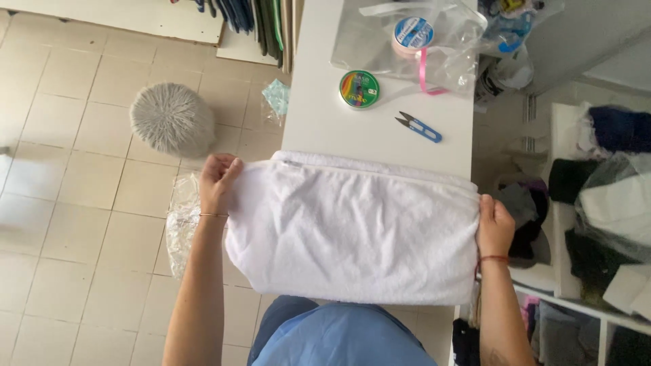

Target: Folding baby clothes and tying them with a ribbon for packaging

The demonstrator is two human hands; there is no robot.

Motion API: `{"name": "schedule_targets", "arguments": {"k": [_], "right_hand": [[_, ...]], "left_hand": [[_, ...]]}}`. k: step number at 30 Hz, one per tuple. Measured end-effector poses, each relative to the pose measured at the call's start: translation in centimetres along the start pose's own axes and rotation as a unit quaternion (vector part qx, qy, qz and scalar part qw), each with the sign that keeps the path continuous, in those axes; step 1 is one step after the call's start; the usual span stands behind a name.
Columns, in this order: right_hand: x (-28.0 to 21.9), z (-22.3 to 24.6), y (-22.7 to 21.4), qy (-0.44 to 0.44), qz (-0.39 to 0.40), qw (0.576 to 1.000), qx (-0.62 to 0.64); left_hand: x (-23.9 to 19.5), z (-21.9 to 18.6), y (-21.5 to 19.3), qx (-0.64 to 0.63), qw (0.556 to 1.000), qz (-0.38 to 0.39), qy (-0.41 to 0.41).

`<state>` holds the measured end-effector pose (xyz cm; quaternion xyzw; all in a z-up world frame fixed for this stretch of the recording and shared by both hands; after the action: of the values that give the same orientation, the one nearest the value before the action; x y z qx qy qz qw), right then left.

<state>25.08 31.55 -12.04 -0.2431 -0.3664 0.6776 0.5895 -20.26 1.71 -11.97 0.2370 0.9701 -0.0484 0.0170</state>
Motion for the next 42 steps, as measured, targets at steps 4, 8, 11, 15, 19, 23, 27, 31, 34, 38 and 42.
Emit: {"name": "schedule_targets", "arguments": {"k": [4,8,11,15,19,23,27,31,34,38,42], "right_hand": [[0.0,5.0,-1.9,-0.225,-0.053,0.968,-0.102],[-1.1,12.6,-2.0,-0.288,0.045,0.956,0.019],[-0.3,13.0,-0.4,-0.334,0.052,0.94,-0.049],[1.2,9.0,0.9,-0.306,-0.016,0.952,-0.021],[2.3,7.5,2.4,-0.301,-0.044,0.95,-0.074],[0.4,10.1,0.8,-0.308,-0.054,0.942,-0.125],[-3.7,16.7,0.1,-0.416,-0.084,0.896,-0.129],[-7.9,21.1,2.9,-0.473,-0.01,0.879,-0.051],[-11.1,24.2,5.4,-0.456,0.149,0.877,0.011],[-12.5,27.3,7.0,-0.502,0.189,0.84,-0.08],[-12.5,27.6,7.5,-0.497,0.195,0.841,-0.083]], "left_hand": [[-0.2,-1.7,0.1,0.16,0.977,0.143,-0.006],[0.1,-2.8,0.3,0.265,0.936,0.219,-0.071],[1.0,-1.9,0.2,0.255,0.931,0.221,-0.139],[2.1,0.3,-1.6,0.139,0.988,0.064,-0.029],[1.3,2.5,-3.2,0.21,0.967,-0.14,-0.02],[-0.7,5.6,0.2,0.061,0.995,-0.039,-0.062],[-4.9,9.3,1.5,-0.173,0.919,0.123,-0.333],[-9.8,4.8,0.8,-0.128,0.886,0.194,-0.401],[-13.9,2.2,-0.4,-0.149,0.834,0.164,-0.505],[-14.2,12.9,-2.7,-0.264,0.813,0.151,-0.496],[-13.5,10.9,-4.3,-0.268,0.817,0.163,-0.483]]}}
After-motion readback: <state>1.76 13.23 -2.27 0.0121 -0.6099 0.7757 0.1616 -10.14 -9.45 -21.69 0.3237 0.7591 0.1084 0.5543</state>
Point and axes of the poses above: each hand's wrist, its own x-axis towards the middle knuckle, its own y-axis out of the palm, z = x × y, the point moved 4 cm from there along x, towards the middle knuckle, and after that the axes turned 1 degree about y, right-handed, at the moved point
